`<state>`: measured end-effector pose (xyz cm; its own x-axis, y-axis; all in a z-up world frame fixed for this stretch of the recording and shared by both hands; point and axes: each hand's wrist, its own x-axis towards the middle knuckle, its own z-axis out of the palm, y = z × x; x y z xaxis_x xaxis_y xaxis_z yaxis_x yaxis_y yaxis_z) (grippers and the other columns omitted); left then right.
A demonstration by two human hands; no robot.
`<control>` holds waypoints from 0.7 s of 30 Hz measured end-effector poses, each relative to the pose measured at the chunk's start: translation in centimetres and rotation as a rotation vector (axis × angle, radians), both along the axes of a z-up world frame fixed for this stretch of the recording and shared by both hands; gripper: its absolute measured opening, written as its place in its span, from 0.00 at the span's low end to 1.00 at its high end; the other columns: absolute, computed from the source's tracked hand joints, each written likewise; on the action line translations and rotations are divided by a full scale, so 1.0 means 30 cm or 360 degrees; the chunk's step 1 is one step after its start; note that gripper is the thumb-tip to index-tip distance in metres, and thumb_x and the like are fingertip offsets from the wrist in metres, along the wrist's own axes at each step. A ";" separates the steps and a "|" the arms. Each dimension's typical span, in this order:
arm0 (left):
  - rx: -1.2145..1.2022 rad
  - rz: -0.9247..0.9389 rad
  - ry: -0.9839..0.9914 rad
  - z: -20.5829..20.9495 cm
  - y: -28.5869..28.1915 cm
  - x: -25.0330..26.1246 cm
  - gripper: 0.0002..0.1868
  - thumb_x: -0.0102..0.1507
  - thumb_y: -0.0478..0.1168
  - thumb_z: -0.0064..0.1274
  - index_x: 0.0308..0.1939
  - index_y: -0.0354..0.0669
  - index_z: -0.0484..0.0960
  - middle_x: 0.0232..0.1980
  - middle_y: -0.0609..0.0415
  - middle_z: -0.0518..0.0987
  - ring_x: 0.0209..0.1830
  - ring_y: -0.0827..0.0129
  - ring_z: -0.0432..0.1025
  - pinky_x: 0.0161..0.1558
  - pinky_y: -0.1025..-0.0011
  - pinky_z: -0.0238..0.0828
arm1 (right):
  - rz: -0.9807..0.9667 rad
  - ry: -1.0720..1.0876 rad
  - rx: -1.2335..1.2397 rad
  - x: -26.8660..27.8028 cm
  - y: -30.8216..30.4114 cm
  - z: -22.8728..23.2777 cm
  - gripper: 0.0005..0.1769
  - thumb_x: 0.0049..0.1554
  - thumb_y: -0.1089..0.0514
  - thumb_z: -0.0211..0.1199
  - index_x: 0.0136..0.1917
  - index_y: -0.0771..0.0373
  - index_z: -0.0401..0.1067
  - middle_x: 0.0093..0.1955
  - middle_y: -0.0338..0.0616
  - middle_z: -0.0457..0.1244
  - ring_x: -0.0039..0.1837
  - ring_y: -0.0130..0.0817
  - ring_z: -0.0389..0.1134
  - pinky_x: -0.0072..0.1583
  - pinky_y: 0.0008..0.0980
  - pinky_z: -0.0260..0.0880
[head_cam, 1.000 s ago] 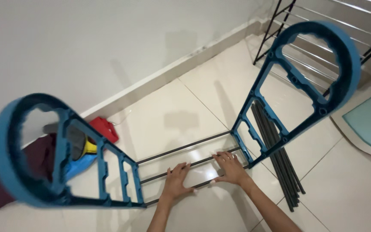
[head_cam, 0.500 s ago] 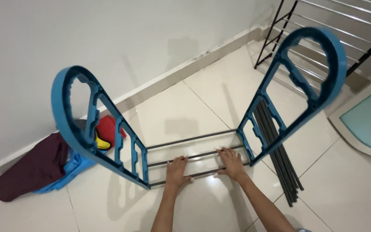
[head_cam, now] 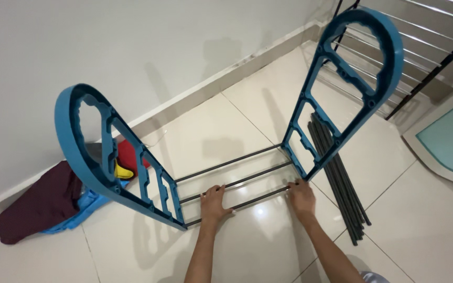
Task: The person assembles a blue plastic rack by inserting black rods into the side frames. They align the frames, insert rods one by one, and adjust the structure to ensure stability.
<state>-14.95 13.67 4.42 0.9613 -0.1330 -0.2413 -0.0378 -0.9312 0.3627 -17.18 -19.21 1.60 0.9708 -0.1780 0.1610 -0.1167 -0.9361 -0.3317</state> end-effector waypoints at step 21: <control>-0.0021 -0.0152 -0.0017 -0.058 -0.150 0.000 0.46 0.59 0.45 0.62 0.78 0.51 0.54 0.82 0.54 0.51 0.81 0.59 0.47 0.76 0.46 0.44 | 0.0135 0.0048 0.0210 -0.024 -0.017 0.097 0.21 0.53 0.54 0.67 0.60 0.52 0.74 0.66 0.37 0.62 0.66 0.41 0.64 0.59 0.41 0.71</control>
